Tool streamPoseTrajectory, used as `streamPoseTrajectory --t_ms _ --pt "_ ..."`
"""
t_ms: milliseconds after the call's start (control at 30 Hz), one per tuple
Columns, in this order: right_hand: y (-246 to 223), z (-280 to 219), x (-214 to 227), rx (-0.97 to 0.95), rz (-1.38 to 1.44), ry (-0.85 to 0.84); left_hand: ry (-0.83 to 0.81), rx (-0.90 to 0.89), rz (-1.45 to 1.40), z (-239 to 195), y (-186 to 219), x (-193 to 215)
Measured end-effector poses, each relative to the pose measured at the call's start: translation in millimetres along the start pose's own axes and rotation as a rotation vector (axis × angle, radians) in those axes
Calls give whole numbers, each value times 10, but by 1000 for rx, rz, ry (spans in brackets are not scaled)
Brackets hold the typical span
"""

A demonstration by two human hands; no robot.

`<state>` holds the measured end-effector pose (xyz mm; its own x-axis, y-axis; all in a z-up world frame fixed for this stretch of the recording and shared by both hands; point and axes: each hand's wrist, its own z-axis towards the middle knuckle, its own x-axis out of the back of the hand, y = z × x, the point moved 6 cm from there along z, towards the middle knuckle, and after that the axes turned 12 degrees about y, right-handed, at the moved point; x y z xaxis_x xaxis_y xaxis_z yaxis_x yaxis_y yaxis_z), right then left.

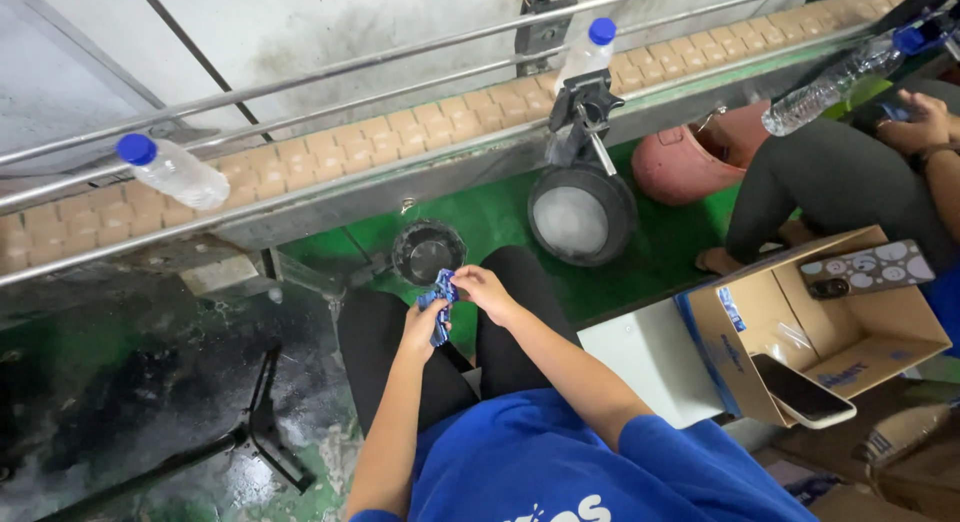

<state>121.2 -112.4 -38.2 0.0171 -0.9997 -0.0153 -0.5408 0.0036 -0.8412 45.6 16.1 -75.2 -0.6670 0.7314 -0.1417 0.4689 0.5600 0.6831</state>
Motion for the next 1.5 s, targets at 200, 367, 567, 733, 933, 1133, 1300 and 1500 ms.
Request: streamPoseTrajectory --t_ms 200,367,567,733,933,1133,1300,1500 --pt "-56 23 48 58 39 -19 7 56 -35 -11 3 -7" --pt "-149 -55 45 101 25 -48 3 76 -51 107 -55 13" --pt "-79 -20 46 78 105 -51 -15 78 -8 46 -38 0" --pt "-193 -86 80 76 191 -35 -54 67 -18 173 -135 -37" --pt "-145 -20 114 112 191 28 -120 13 31 33 -42 -78" --pt "-746 -157 21 196 312 6 -76 2 -56 -7 -1 -15" --pt "-2435 -644 -337 1009 -35 -173 -51 -78 -23 -316 278 -77" --pt "-4137 -1247 -777 1655 -680 -35 -47 -33 0 -42 148 -57"
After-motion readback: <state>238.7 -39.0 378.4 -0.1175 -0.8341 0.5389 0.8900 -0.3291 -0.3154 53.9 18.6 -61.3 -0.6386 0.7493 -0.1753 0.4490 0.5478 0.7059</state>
